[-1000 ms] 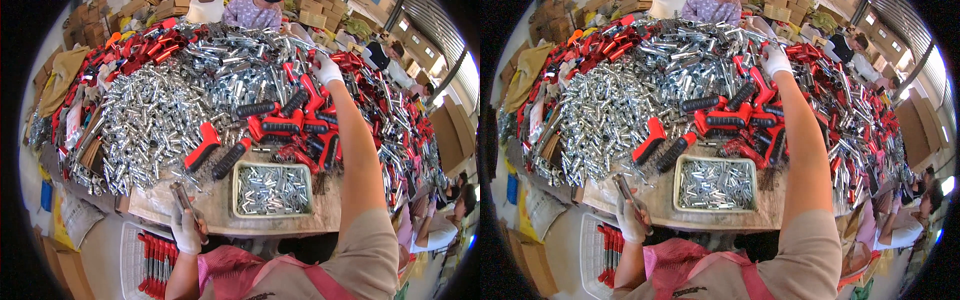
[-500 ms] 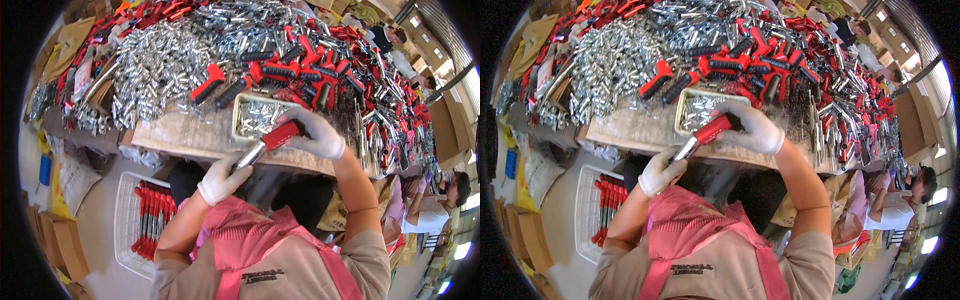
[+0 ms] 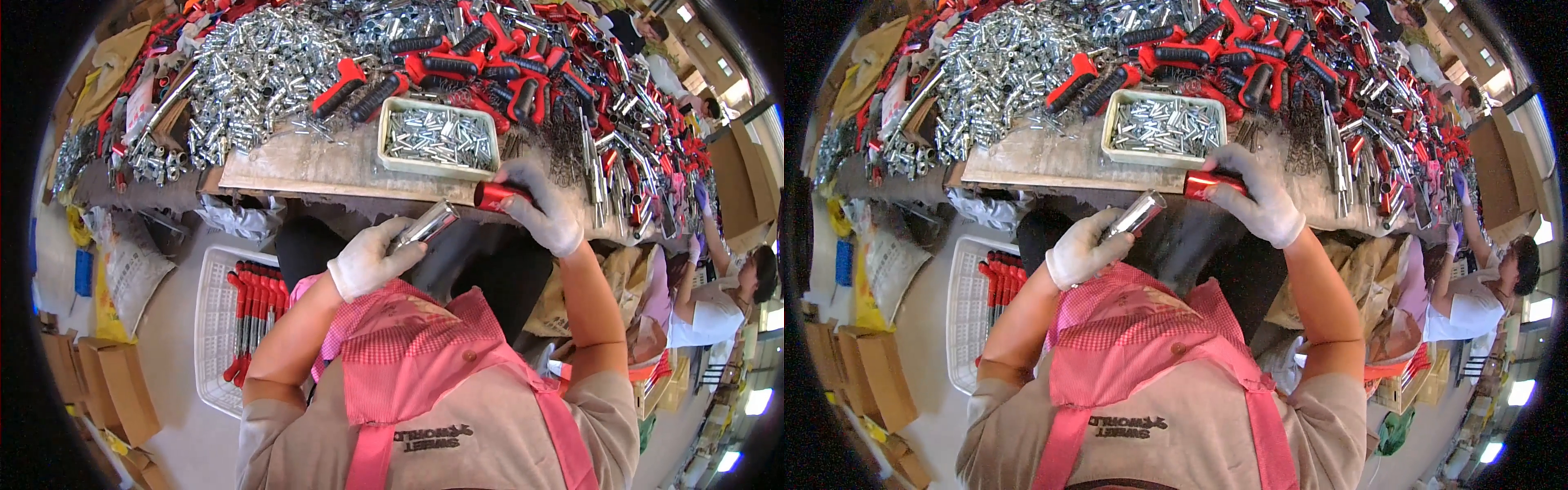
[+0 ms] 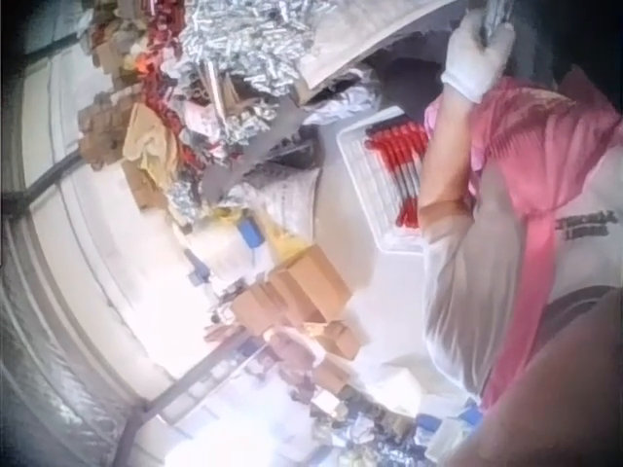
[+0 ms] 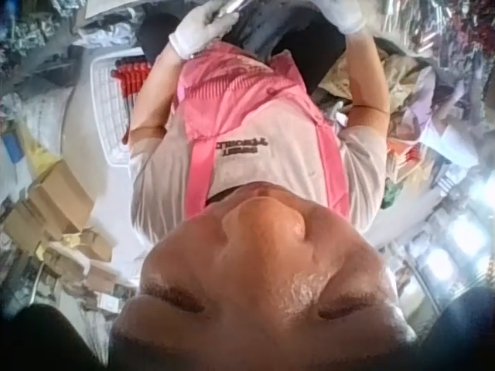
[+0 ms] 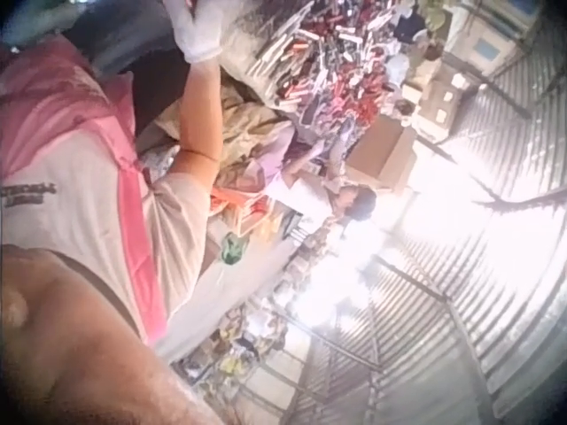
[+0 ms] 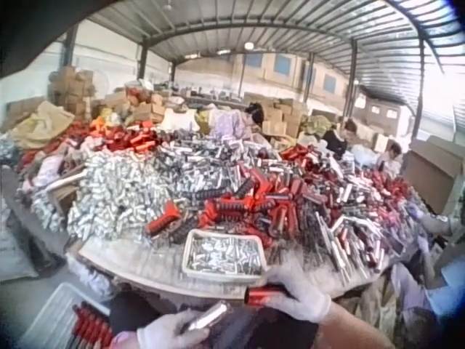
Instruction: Manually assembling the components of grease guns at a factory workbench, including attaching barrels to handles and securing them with pins.
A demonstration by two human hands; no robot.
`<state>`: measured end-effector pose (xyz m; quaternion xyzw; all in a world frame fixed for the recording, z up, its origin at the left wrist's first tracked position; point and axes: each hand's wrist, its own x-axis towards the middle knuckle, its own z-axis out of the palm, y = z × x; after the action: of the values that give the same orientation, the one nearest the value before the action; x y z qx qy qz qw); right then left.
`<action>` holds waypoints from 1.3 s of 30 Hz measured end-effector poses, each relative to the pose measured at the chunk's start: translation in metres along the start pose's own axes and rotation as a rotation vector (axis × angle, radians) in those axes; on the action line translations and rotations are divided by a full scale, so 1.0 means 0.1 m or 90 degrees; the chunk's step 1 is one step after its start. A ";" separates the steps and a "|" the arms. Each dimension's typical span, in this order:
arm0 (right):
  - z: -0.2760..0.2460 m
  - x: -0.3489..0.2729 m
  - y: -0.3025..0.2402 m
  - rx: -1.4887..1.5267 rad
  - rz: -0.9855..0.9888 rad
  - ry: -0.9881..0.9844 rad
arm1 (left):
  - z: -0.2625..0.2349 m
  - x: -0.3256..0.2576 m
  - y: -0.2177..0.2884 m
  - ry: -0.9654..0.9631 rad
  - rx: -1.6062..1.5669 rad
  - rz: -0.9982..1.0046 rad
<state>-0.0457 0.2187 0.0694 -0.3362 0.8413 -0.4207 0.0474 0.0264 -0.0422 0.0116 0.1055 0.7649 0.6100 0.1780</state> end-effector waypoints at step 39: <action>0.21 0.23 0.93 -0.253 0.184 0.134 | 0.15 0.15 -0.38 -0.113 -0.293 -0.210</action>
<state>-0.1047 0.2299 -0.0084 -0.1697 0.9469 -0.2688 -0.0478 0.0209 -0.0316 -0.0309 -0.0105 0.5947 0.7185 0.3604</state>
